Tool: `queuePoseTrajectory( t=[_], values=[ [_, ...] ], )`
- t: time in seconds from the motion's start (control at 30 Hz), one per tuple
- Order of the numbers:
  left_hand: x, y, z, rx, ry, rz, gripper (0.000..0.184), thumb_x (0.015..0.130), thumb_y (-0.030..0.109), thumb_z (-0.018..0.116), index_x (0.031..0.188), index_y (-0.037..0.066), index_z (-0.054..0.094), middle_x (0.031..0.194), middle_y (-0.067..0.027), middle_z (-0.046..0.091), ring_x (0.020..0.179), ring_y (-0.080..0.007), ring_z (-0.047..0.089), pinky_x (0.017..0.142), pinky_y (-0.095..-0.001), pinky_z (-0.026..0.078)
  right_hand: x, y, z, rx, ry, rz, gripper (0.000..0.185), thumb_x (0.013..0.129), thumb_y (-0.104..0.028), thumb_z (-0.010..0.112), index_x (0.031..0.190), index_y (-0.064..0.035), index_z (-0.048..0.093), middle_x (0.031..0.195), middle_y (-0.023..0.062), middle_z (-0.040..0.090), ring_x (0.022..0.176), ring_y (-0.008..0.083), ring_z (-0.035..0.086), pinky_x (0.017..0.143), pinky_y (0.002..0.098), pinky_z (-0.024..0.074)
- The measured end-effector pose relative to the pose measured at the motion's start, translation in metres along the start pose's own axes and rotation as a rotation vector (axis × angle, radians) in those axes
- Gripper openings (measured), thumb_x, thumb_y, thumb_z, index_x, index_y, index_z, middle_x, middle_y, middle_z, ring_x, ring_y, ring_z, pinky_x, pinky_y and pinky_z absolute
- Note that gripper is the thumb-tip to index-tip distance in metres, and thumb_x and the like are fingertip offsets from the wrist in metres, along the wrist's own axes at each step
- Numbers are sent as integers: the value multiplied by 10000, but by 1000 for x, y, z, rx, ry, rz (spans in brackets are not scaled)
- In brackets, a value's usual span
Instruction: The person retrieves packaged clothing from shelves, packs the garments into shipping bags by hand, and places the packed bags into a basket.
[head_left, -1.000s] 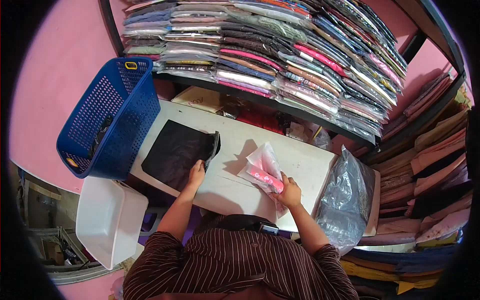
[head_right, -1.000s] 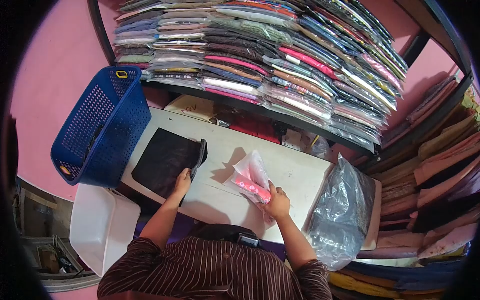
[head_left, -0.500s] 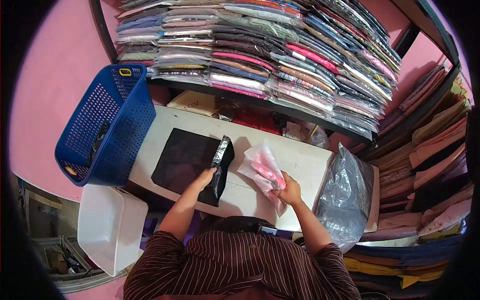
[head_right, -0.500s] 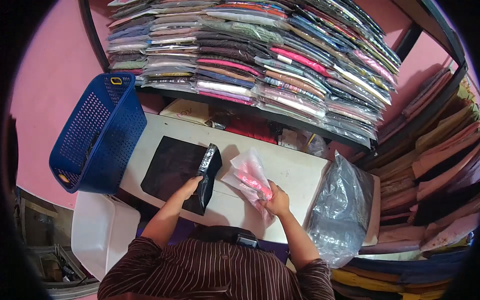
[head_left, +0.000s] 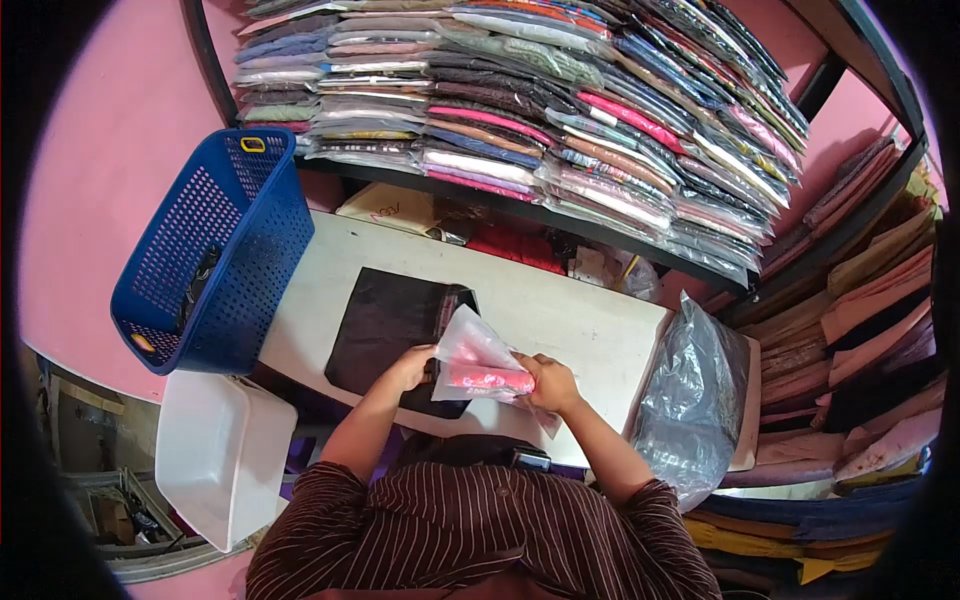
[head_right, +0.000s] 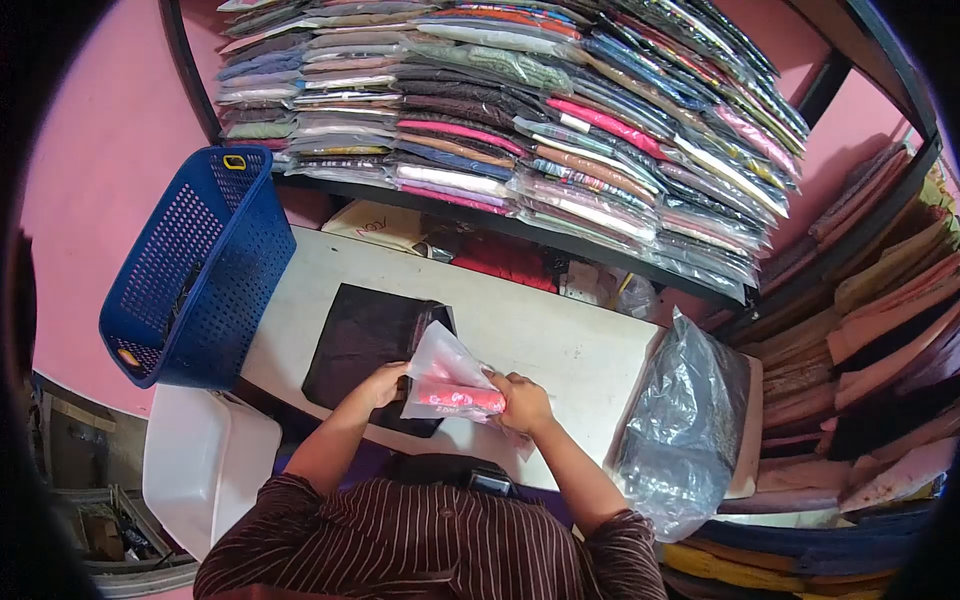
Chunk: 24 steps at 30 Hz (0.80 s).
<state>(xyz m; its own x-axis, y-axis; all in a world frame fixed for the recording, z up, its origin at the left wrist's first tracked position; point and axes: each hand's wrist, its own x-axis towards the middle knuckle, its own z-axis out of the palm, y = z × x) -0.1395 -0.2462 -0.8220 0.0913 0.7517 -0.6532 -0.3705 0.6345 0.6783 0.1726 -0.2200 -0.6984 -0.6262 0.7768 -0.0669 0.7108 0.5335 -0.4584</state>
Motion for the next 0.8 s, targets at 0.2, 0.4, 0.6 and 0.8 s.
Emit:
queuePoseTrajectory(
  t=[0.2, 0.4, 0.6, 0.8],
  values=[
    [-43, 43, 16, 1103, 269, 824, 226, 895, 161, 546, 958, -49, 601, 880, -221, 610, 789, -402, 587, 684, -391, 477, 4, -8, -2, -180, -77, -17, 821, 606, -328, 772, 1352, -208, 452, 1045, 161, 620, 920, 350, 637, 790, 435, 525],
    [-88, 75, 59, 1033, 232, 1026, 264, 897, 92, 514, 1128, -13, 588, 973, -229, 609, 898, -392, 596, 783, -417, 480, 21, -20, -17, -238, -95, -63, 806, 612, -339, 772, 1345, -198, 466, 1013, 163, 627, 911, 338, 638, 778, 425, 527],
    [-106, 87, 79, 1125, 187, 1044, 326, 885, 83, 531, 1204, 19, 552, 996, -200, 562, 893, -392, 580, 764, -427, 486, 29, -26, -19, -216, -11, 34, 787, 627, -363, 774, 1330, -171, 477, 972, 170, 636, 867, 327, 648, 753, 417, 533],
    [-115, 100, 105, 1148, 166, 999, 332, 874, 93, 560, 1201, 35, 569, 988, -182, 550, 876, -390, 588, 751, -427, 495, 38, -40, -8, -307, 84, 47, 799, 633, -360, 774, 1313, -78, 462, 959, 163, 639, 835, 325, 653, 728, 408, 539]
  ],
)
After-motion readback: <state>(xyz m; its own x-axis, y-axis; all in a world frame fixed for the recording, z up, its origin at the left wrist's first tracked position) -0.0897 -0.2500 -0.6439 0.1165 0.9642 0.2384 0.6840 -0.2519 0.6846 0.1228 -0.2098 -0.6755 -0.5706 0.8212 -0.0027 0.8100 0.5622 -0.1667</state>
